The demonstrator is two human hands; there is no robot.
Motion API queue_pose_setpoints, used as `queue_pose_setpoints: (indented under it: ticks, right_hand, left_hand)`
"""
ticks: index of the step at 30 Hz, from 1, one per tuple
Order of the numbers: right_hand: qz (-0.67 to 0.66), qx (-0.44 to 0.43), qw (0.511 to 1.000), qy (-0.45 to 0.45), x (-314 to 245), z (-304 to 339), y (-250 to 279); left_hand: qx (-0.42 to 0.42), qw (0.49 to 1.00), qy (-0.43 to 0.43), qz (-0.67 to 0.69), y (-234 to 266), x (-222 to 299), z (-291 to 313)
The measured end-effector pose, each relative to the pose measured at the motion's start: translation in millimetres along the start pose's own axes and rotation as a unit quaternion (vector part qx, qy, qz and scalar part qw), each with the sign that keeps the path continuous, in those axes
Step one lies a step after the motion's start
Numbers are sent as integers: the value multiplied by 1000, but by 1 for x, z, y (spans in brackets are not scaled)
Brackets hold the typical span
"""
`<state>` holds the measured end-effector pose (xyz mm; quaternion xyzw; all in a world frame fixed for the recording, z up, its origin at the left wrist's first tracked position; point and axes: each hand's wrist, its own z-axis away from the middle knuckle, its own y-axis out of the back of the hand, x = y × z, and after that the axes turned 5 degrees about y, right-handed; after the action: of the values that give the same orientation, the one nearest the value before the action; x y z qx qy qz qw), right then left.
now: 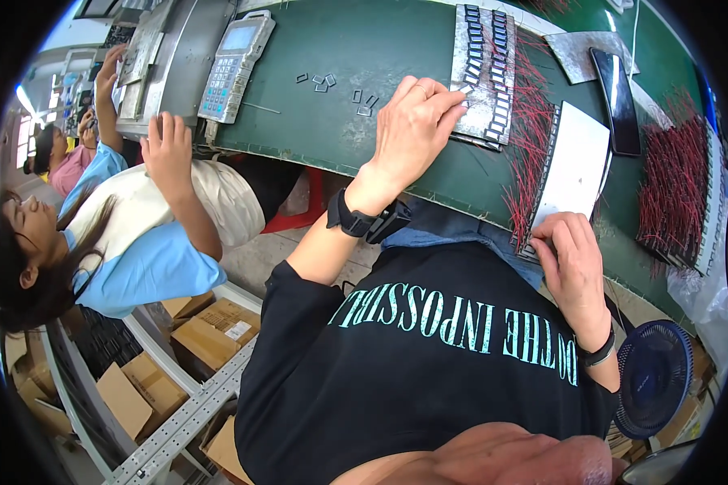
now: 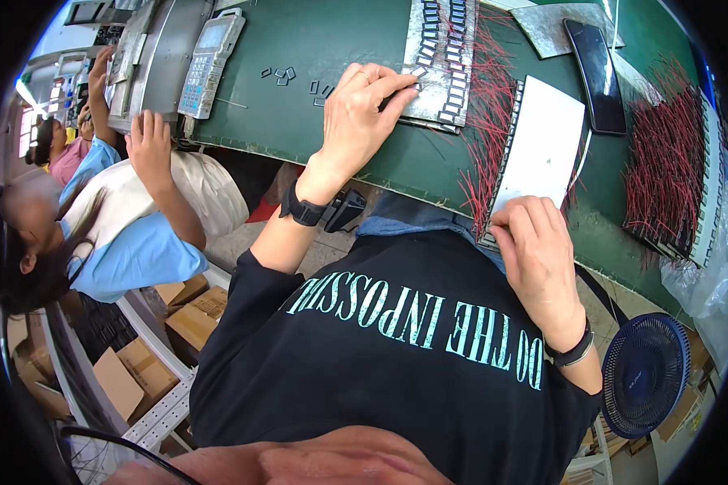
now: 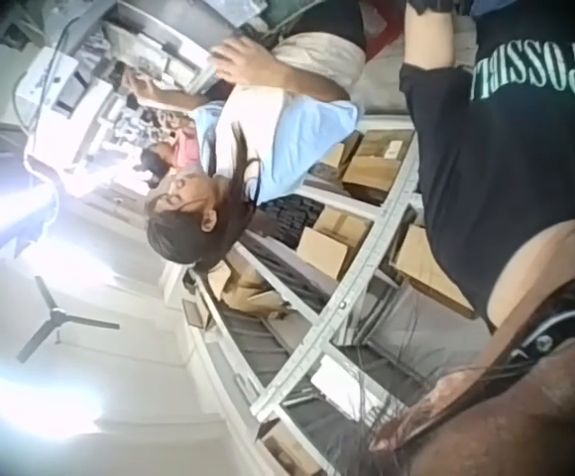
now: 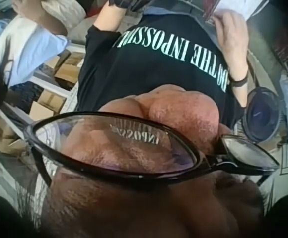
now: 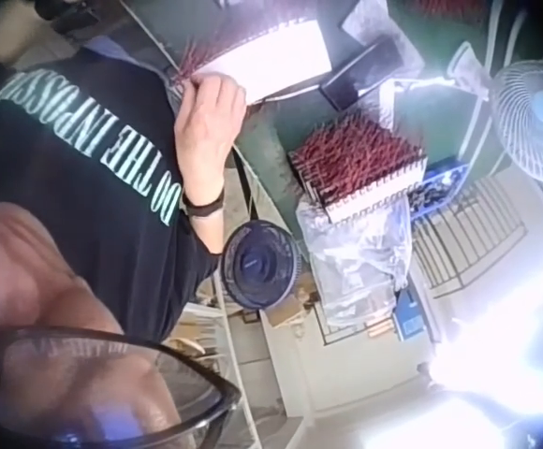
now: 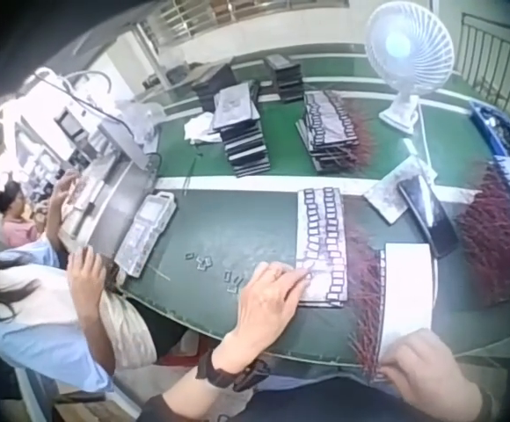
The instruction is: The person picks up small metal components and attaches them one by one to the ends of red wires protruding from a metal plate. After filling the plate, the person sets it aside and pulls a new plate of wires forward to repeat the process.
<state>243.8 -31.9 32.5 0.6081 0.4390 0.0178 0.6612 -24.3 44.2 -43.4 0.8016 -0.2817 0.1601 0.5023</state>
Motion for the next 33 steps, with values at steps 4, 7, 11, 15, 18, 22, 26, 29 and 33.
queue_pose_setpoints:
  ticks: [4, 7, 11, 15, 18, 22, 26, 29, 33]
  right_hand:
    - [-5, -9, 1000, 3, -2, -1, 1]
    - [-12, -11, 1000, 7, 2, 0, 0]
    - [-15, -9, 1000, 20, 0, -5, -3]
    - [-120, -3, 991, -61, -11, 5, 3]
    - [-312, 33, 935, -167, 0, 21, 14]
    - [-513, 51, 823, -238, 20, 15, 35]
    - [-504, 39, 834, -220, 20, -2, 31]
    - [-479, 48, 853, -201, 16, -11, 25]
    - [-473, 65, 861, -176, 16, -15, 17]
  left_hand:
    - [29, 999, -8, 20, -5, -8, 2]
    - [23, 999, -9, 26, -5, -11, -6]
    - [24, 999, 27, 10, 1, -8, -10]
    - [58, 998, 23, 1, 13, 4, 0]
    - [91, 995, 13, -42, 41, -16, 15]
    - [99, 986, 27, -134, 75, -45, 30]
    - [45, 982, 37, -178, 81, -53, 29]
    - [25, 985, 25, -167, 77, -54, 28]
    - [-25, 988, 90, -122, 80, -50, 30]
